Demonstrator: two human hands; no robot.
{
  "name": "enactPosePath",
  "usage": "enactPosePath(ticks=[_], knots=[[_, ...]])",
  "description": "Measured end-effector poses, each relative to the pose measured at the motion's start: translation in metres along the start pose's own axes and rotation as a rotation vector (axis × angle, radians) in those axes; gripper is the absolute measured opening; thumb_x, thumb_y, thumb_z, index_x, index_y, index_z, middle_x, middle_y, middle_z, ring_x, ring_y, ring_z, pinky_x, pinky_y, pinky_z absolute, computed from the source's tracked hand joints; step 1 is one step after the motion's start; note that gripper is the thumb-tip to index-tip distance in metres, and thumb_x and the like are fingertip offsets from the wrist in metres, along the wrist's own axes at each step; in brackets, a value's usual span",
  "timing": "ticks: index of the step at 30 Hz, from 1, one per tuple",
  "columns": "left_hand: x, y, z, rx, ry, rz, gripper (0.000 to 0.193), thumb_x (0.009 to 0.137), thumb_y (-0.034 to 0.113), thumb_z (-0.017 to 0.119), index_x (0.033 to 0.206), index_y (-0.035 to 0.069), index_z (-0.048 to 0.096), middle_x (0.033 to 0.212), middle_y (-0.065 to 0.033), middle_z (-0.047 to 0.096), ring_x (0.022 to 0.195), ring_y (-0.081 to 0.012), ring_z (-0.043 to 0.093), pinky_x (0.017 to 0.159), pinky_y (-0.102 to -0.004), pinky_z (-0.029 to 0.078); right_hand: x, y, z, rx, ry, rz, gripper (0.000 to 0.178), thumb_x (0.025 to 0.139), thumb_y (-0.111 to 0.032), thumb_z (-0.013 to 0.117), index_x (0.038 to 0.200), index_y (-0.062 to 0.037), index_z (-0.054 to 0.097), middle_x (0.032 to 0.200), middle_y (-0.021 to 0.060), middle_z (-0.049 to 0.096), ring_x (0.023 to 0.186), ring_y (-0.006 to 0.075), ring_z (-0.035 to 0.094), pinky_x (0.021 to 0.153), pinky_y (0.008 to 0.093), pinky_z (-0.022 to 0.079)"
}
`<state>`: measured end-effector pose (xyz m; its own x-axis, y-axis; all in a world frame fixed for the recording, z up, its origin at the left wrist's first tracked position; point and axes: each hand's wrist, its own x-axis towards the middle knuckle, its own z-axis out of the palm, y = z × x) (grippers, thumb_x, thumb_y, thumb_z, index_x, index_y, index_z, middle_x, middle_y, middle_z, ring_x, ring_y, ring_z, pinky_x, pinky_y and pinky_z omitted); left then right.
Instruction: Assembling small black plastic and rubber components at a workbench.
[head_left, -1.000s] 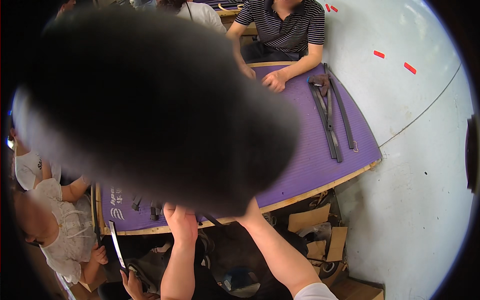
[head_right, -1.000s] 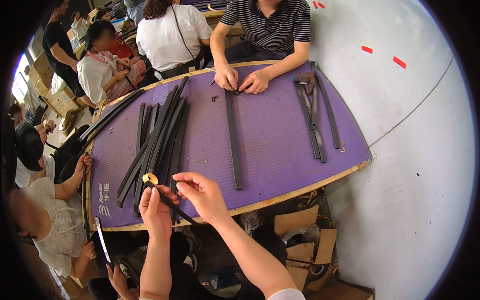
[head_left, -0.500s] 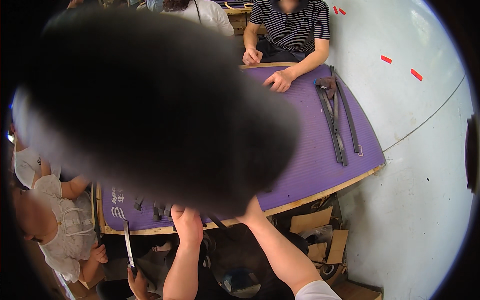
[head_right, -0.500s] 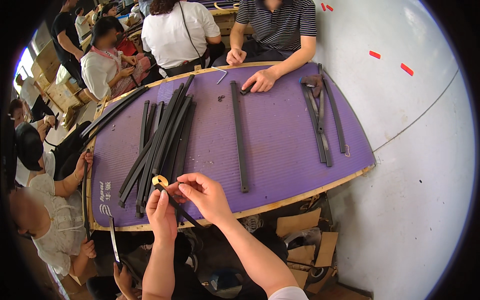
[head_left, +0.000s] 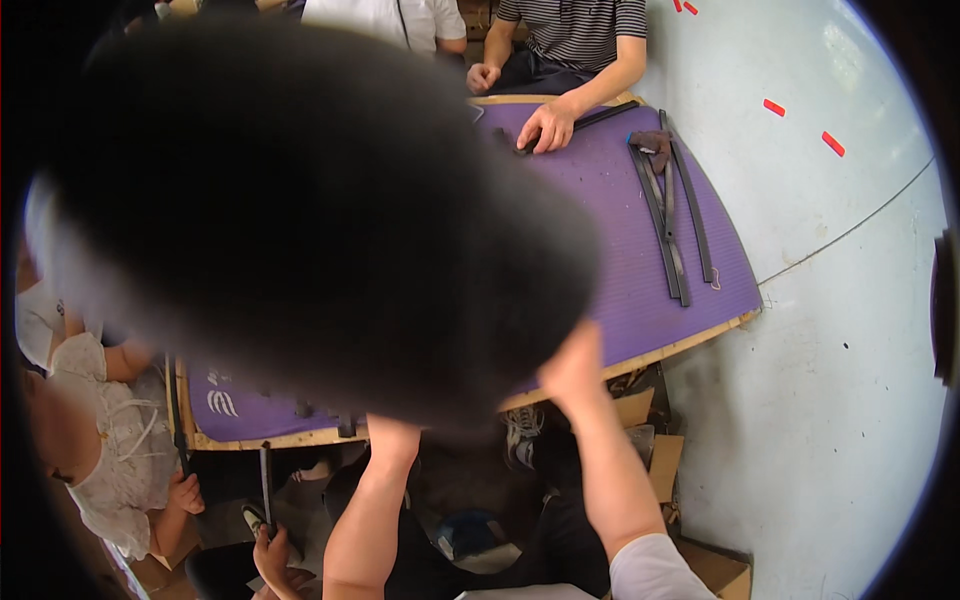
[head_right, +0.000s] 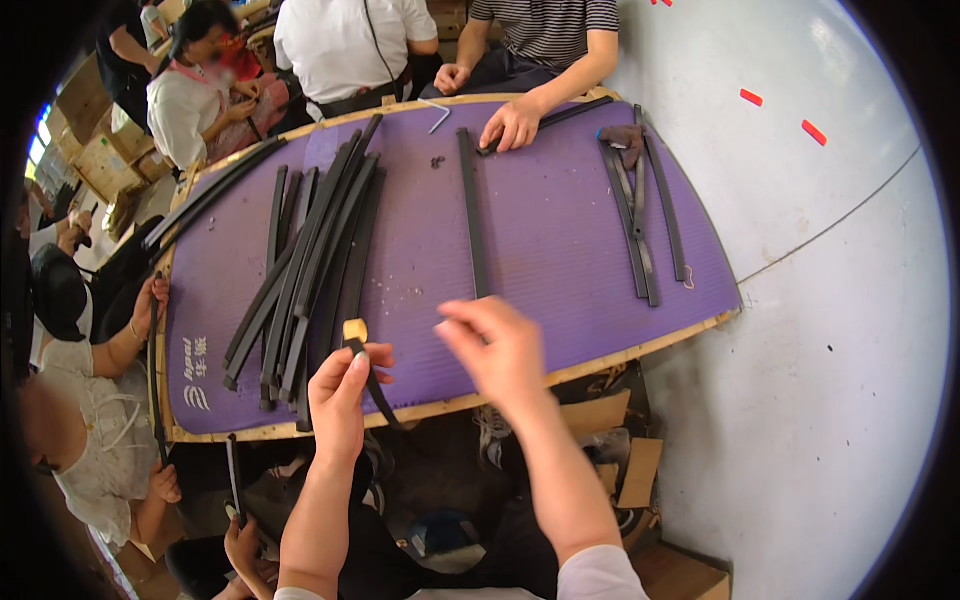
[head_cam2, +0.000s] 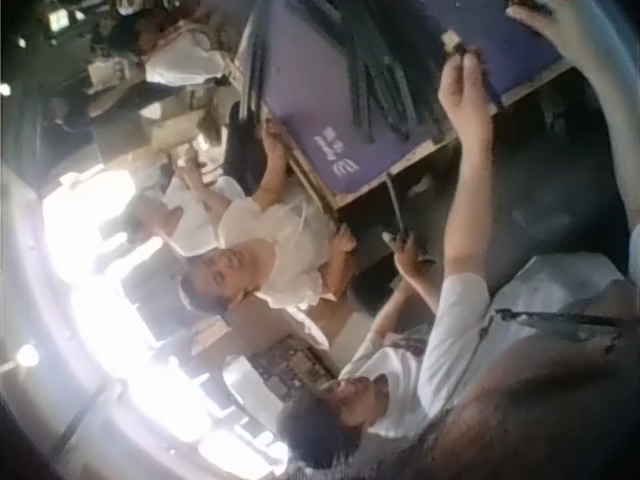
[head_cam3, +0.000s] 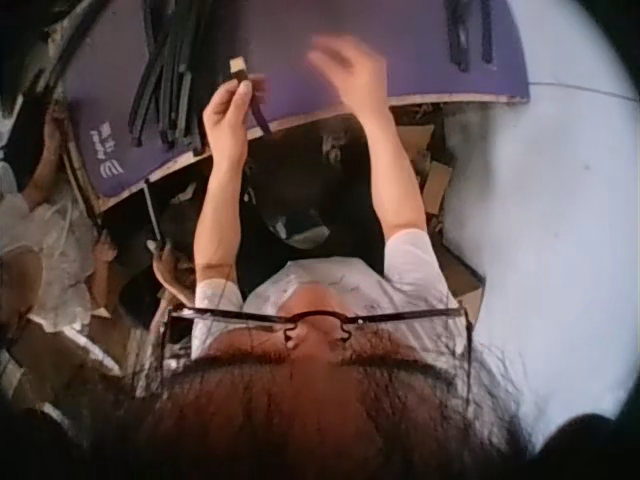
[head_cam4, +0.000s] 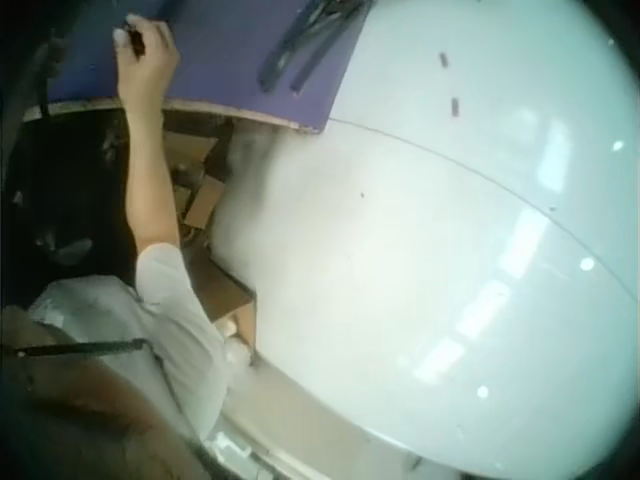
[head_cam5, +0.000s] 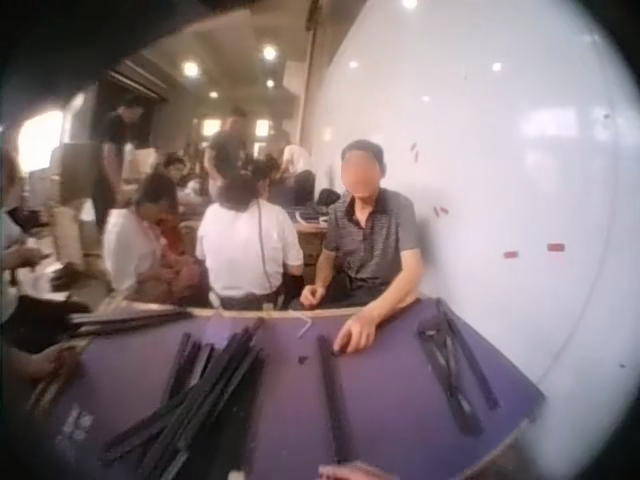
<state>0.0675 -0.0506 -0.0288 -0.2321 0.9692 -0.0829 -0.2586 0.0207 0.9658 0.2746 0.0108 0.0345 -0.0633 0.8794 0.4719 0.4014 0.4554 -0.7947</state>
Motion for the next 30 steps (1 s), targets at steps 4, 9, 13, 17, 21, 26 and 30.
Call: enactPosePath(ticks=[4, 9, 13, 17, 21, 26, 30], knots=[[-0.004, -0.01, 0.01, 0.108, -0.043, 0.011, 0.017, 0.101, 0.012, 0.061, 0.097, -0.003, 0.066, 0.088, -0.0039, 0.059, 0.083, -0.0141, 0.061, 0.078, -0.0296, 0.049, -0.02, 0.064, -0.047, -0.081, -0.024, 0.271, 0.021, 0.084, -0.005, 0.079, 0.103, 0.0007, 0.074, 0.087, 0.0066, 0.07, 0.076, 0.0129, 0.065, 0.068, 0.0255, 0.052], [-0.012, -0.011, 0.009, 0.164, -0.097, 0.017, 0.016, 0.1, 0.011, 0.063, 0.096, -0.005, 0.065, 0.09, -0.002, 0.057, 0.081, -0.0115, 0.06, 0.077, -0.0264, 0.047, -0.039, 0.054, -0.037, -0.243, -0.204, 0.179, 0.022, 0.084, -0.004, 0.078, 0.105, -0.0017, 0.075, 0.089, 0.0068, 0.07, 0.075, 0.0142, 0.065, 0.068, 0.0267, 0.052], [-0.016, -0.014, 0.009, 0.167, -0.114, 0.011, 0.016, 0.1, 0.011, 0.063, 0.098, -0.005, 0.065, 0.091, -0.002, 0.057, 0.08, -0.0115, 0.06, 0.077, -0.0259, 0.047, -0.035, 0.049, -0.027, -0.29, -0.225, 0.127, 0.023, 0.084, -0.005, 0.078, 0.107, -0.0027, 0.075, 0.091, 0.0058, 0.068, 0.075, 0.0151, 0.064, 0.067, 0.0275, 0.051], [-0.016, -0.02, 0.007, 0.183, -0.108, 0.021, 0.016, 0.1, 0.011, 0.063, 0.099, -0.005, 0.066, 0.091, -0.0021, 0.058, 0.081, -0.0116, 0.06, 0.077, -0.0256, 0.047, -0.036, 0.054, -0.023, -0.343, -0.257, 0.112, 0.023, 0.086, -0.008, 0.077, 0.108, -0.0031, 0.075, 0.09, 0.0051, 0.065, 0.071, 0.0151, 0.06, 0.066, 0.0286, 0.049], [-0.015, -0.018, 0.008, 0.177, -0.112, 0.011, 0.016, 0.1, 0.011, 0.064, 0.099, -0.005, 0.066, 0.092, -0.0019, 0.058, 0.081, -0.0115, 0.06, 0.076, -0.0254, 0.047, -0.038, 0.059, -0.025, -0.336, -0.284, 0.12, 0.024, 0.086, -0.008, 0.077, 0.109, -0.004, 0.075, 0.091, 0.0045, 0.063, 0.07, 0.0148, 0.058, 0.066, 0.0292, 0.049], [-0.015, -0.02, 0.01, 0.168, -0.126, 0.014, 0.015, 0.1, 0.011, 0.064, 0.099, -0.004, 0.066, 0.092, -0.0019, 0.058, 0.081, -0.0113, 0.06, 0.076, -0.0249, 0.047, -0.035, 0.059, -0.024, -0.301, -0.288, 0.124, 0.024, 0.086, -0.008, 0.077, 0.11, -0.0048, 0.075, 0.091, 0.004, 0.062, 0.07, 0.0142, 0.057, 0.066, 0.0286, 0.048], [-0.015, -0.018, 0.012, 0.203, -0.135, 0.003, 0.015, 0.099, 0.01, 0.065, 0.1, -0.004, 0.067, 0.093, -0.0023, 0.059, 0.081, -0.0107, 0.06, 0.076, -0.0247, 0.047, -0.035, 0.062, -0.024, -0.284, -0.302, 0.138, 0.027, 0.086, -0.007, 0.077, 0.113, -0.0058, 0.074, 0.09, 0.0035, 0.061, 0.069, 0.0132, 0.057, 0.065, 0.0276, 0.048]])
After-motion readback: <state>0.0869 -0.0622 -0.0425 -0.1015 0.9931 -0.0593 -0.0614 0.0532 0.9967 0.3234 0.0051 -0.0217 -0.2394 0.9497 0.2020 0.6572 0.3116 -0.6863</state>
